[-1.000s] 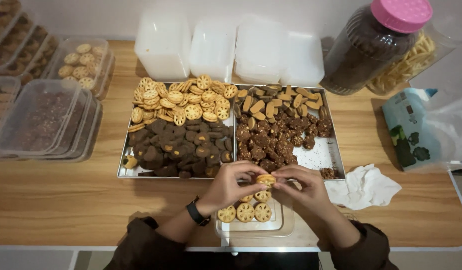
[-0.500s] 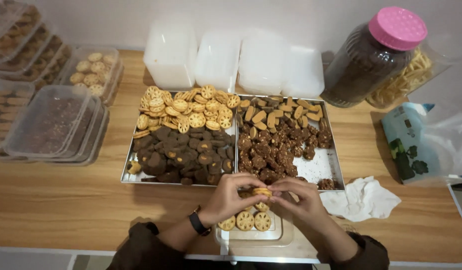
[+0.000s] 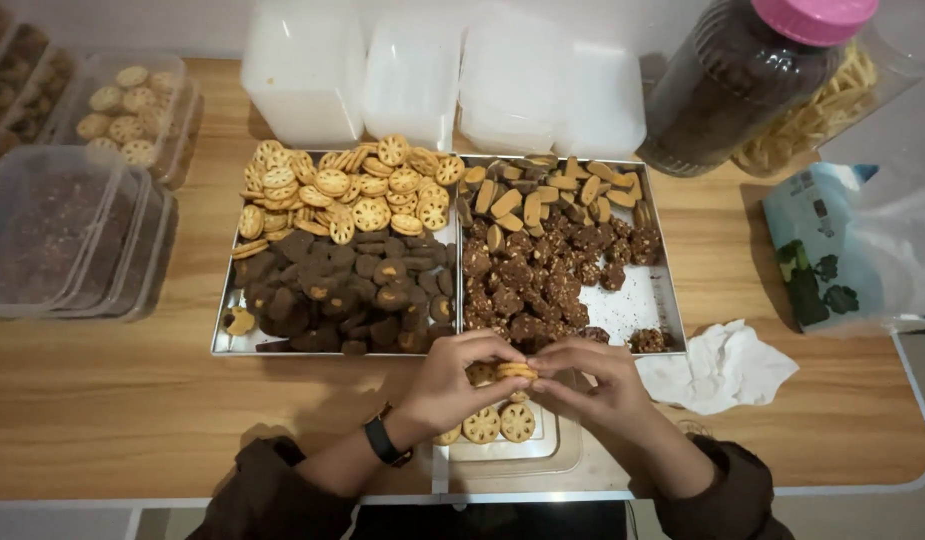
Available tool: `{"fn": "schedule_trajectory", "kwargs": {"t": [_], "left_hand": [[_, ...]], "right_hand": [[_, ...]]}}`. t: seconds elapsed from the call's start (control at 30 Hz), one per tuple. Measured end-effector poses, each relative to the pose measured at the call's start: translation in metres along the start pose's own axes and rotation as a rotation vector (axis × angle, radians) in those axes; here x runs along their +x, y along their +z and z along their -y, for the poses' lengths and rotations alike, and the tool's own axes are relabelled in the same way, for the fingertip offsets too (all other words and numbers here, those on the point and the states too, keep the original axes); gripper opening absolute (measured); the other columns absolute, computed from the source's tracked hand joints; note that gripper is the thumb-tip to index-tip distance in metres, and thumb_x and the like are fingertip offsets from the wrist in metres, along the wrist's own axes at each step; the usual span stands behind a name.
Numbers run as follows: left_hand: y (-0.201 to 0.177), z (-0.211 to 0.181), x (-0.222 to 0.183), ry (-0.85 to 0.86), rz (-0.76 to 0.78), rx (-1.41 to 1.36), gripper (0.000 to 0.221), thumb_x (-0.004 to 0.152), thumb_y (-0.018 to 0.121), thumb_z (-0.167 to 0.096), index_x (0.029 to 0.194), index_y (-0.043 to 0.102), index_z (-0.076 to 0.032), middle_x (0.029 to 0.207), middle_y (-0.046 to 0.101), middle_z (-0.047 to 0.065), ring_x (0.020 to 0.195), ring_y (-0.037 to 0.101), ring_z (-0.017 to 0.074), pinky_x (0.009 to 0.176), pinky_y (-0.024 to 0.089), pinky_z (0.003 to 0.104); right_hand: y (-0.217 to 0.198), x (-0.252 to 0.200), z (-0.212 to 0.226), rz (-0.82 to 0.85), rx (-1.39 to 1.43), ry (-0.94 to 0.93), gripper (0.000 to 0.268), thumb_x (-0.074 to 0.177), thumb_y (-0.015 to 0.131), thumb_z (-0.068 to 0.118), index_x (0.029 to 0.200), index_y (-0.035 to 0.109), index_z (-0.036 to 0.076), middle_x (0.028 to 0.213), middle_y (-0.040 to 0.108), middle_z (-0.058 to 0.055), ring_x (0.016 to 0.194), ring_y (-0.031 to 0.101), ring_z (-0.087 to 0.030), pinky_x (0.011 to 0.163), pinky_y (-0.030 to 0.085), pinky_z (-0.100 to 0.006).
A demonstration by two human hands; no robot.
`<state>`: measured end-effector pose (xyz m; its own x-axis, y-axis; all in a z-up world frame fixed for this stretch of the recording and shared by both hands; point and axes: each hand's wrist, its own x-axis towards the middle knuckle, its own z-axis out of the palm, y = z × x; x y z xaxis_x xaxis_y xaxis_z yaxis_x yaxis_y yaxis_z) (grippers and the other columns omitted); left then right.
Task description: Assembling sandwich cookies by picking them from a tray and placing them into a plastic container.
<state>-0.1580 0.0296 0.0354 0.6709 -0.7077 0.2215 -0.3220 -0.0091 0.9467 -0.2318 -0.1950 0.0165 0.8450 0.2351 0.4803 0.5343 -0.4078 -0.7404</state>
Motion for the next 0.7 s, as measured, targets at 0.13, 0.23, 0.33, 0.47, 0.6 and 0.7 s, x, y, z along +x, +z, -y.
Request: {"fn": "schedule_trajectory", "kwargs": {"t": [0.13,0.23,0.33,0.47,0.6,0.7], "left_hand": [[-0.005,-0.007,-0.001,-0.064,0.075,0.015,0.041,0.079,0.083,-0.032,0.11,0.073,-0.008,0.106,0.074,0.007,0.09,0.071,0.0174,0.076,0.063,0.028],[-0.012,-0.011,0.0,-0.038,0.073,-0.011,0.077,0.072,0.081,-0.046,0.133,0.057,-0.005,0.129,0.062,0.016,0.106,0.071,0.0259,0.088,0.067,0.038],[-0.017,-0.006,0.002,0.083,-0.115,0.084,0.05,0.089,0.071,-0.036,0.127,0.057,-0.006,0.117,0.067,0.012,0.1,0.069,0.0204,0.082,0.065,0.028],[-0.024,-0.014,0.004,0.071,-0.205,0.004,0.034,0.094,0.068,-0.023,0.125,0.061,-0.008,0.114,0.068,0.009,0.104,0.069,0.0207,0.092,0.063,0.034],[-0.025,-0.022,0.001,0.121,-0.174,-0.032,0.034,0.095,0.069,-0.017,0.126,0.059,-0.007,0.115,0.067,0.011,0.105,0.069,0.0214,0.092,0.063,0.032],[-0.024,-0.026,0.002,0.1,-0.194,-0.024,0.031,0.093,0.07,-0.016,0.122,0.062,-0.007,0.108,0.068,0.009,0.098,0.069,0.0197,0.088,0.062,0.03]], "right_hand": [[-0.008,0.0,0.005,0.027,0.0,0.069,0.017,0.084,0.078,0.014,0.099,0.074,0.008,0.091,0.079,-0.007,0.075,0.075,-0.014,0.063,0.067,-0.02],[-0.023,0.008,0.016,0.165,0.057,0.141,0.02,0.086,0.078,0.01,0.106,0.075,0.009,0.091,0.082,-0.007,0.054,0.069,-0.007,0.036,0.053,-0.011],[-0.027,0.017,0.035,0.327,0.191,0.255,0.02,0.083,0.079,0.005,0.102,0.077,0.011,0.096,0.083,-0.007,0.08,0.083,-0.017,0.071,0.073,-0.024],[-0.024,0.02,0.041,0.423,0.201,0.457,0.022,0.08,0.081,0.004,0.1,0.08,0.012,0.093,0.083,-0.006,0.079,0.084,-0.016,0.065,0.076,-0.022],[-0.017,0.019,0.04,0.429,0.121,0.557,0.024,0.076,0.085,0.011,0.1,0.083,0.015,0.091,0.087,-0.004,0.073,0.085,-0.013,0.061,0.075,-0.019],[-0.013,0.02,0.042,0.419,0.073,0.602,0.019,0.079,0.083,0.019,0.099,0.086,0.017,0.08,0.087,0.001,0.06,0.077,-0.008,0.052,0.061,-0.02]]}}
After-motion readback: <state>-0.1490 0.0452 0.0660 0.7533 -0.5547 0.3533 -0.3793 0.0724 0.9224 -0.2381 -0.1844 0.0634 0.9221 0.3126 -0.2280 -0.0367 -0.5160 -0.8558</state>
